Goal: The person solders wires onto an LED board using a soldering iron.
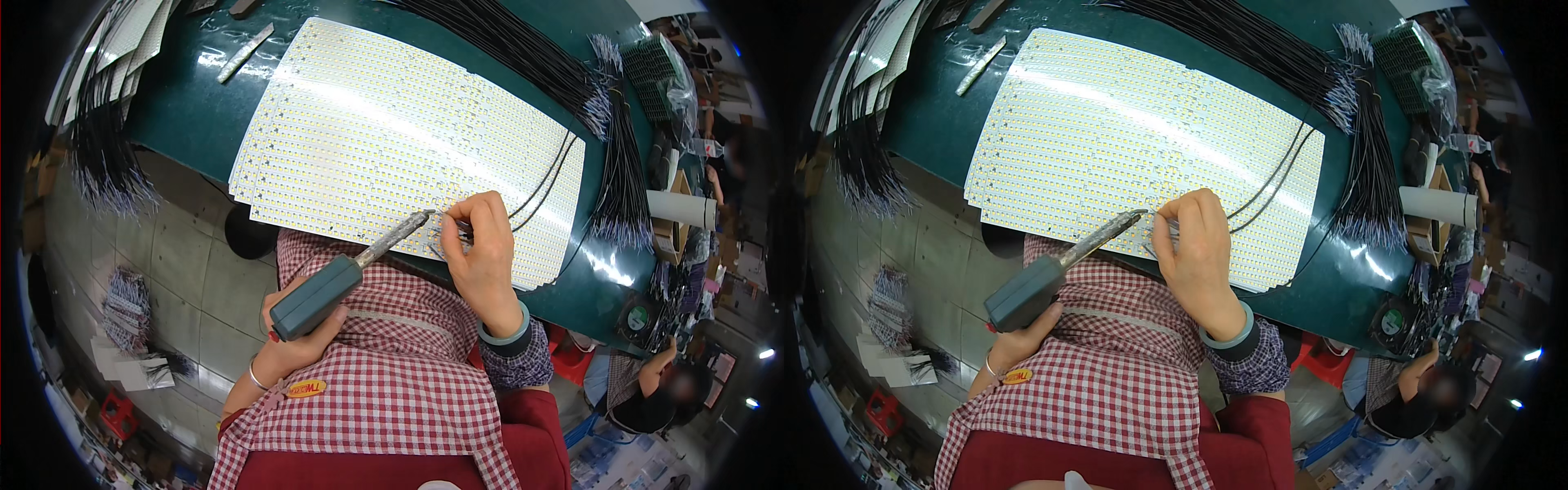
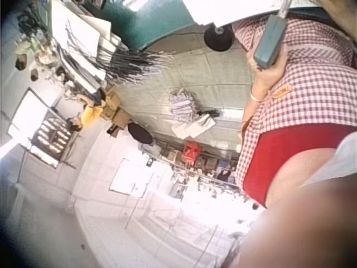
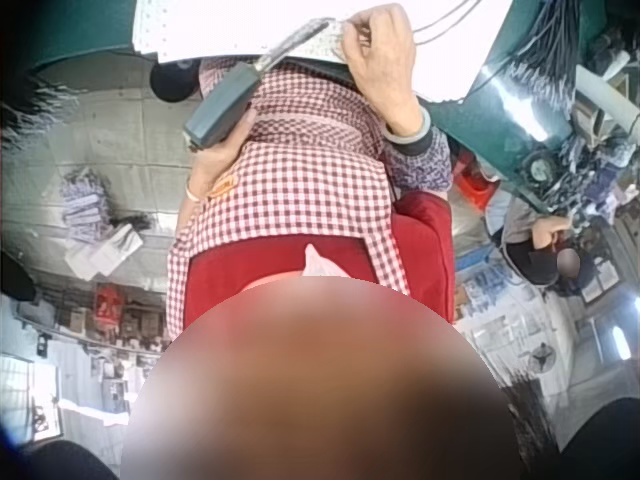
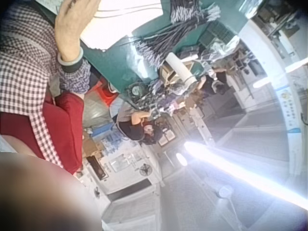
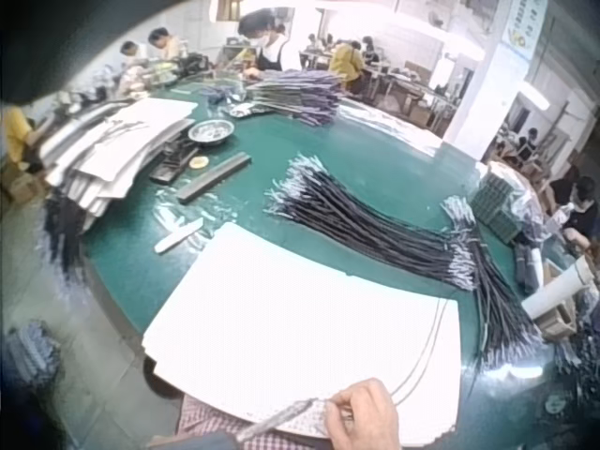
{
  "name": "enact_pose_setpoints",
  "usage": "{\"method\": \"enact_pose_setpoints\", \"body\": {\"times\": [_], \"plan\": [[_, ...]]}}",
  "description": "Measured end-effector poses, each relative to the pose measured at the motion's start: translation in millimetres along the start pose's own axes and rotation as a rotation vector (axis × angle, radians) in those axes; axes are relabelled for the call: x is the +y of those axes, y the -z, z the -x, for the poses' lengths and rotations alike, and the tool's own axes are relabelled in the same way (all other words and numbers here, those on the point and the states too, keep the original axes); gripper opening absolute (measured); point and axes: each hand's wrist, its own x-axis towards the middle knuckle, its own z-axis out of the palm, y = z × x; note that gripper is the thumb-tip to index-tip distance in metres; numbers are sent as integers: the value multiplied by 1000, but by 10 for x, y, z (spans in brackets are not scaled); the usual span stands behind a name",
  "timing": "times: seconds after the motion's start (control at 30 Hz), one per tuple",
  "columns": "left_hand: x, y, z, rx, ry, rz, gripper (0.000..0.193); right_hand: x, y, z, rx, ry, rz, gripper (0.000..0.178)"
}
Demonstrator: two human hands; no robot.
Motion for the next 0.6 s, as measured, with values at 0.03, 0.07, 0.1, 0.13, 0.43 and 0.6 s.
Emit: {"method": "enact_pose_setpoints", "body": {"times": [0.03, 0.07, 0.1, 0.13, 0.43, 0.6], "plan": [[11, 4, -18, 0, 0, 0, 21, 5, -8, -4, 4, 7, 3, 16], [28, 5, -37, -12, -17, -18, 21, 10, -16, -7, 6, 14, 5, 16], [41, 7, -52, -23, -33, -36, 22, 13, -25, -8, 4, 13, 4, 16], [58, 10, -65, -25, -37, -35, 22, 9, -20, -5, 10, 17, 7, 17], [147, 33, -143, -29, -70, -73, 22, 20, -17, -13, 7, 27, 24, 17], [115, 24, -166, -45, -142, -113, 21, 22, -22, -4, 10, 20, 17, 17]]}}
